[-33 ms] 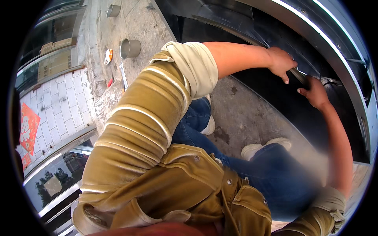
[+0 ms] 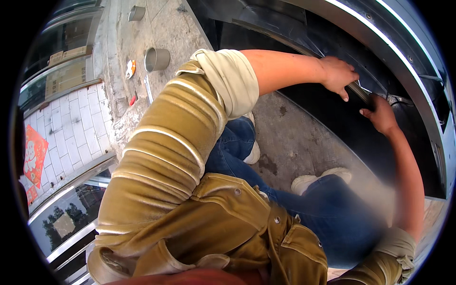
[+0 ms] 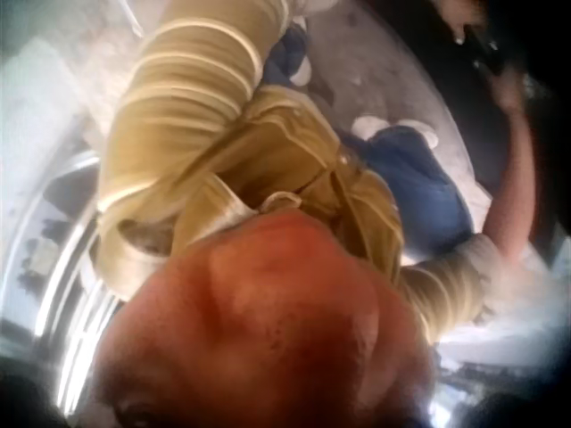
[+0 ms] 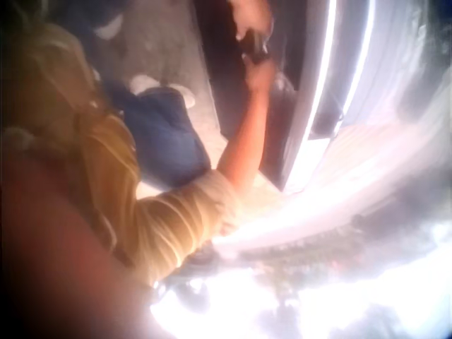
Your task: The person retrieves spray cans from a cluttered workshop and moves outdoors to assemble a stainless steel appliance. They repeatedly fit and adjust a black rectangular panel into the front of the unit, checking alignment and fit.
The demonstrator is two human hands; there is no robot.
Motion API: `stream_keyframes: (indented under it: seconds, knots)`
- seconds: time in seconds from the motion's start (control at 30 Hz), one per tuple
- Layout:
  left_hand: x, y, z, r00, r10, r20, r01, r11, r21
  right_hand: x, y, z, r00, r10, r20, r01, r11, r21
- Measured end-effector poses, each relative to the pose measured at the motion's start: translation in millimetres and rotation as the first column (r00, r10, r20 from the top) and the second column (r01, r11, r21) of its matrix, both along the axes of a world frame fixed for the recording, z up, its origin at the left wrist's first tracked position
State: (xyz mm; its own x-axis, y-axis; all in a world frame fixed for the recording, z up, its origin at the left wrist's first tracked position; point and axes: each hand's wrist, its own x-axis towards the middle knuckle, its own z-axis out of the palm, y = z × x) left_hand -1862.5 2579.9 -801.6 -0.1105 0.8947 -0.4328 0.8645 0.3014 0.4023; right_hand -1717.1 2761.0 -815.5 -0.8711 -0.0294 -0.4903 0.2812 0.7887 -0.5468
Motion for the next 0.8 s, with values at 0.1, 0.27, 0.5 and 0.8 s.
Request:
stream_keyframes:
  seconds: [0.1,0.27,0.5,0.8]
  knots:
    - [-24.2,-39.7,13.6,0.991,0.027,-0.128,0.002,0.975,0.223,11.4,6.4,0.1,0.995,-0.093,-0.024,0.093,0.996,0.012]
    - [-90.9,-160.5,57.1,0.991,-0.077,-0.112,0.120,0.887,0.446,13.9,9.2,-2.5,0.976,-0.210,0.054,0.211,0.977,-0.015]
    - [-148.7,-282.5,58.9,0.725,0.649,-0.230,-0.496,0.724,0.480,17.0,8.8,-5.0,0.935,-0.294,0.199,0.317,0.944,-0.094]
    - [-149.6,-277.5,11.1,0.529,0.848,-0.025,-0.774,0.495,0.394,59.5,13.1,-16.2,0.927,-0.351,0.130,0.349,0.936,0.035]
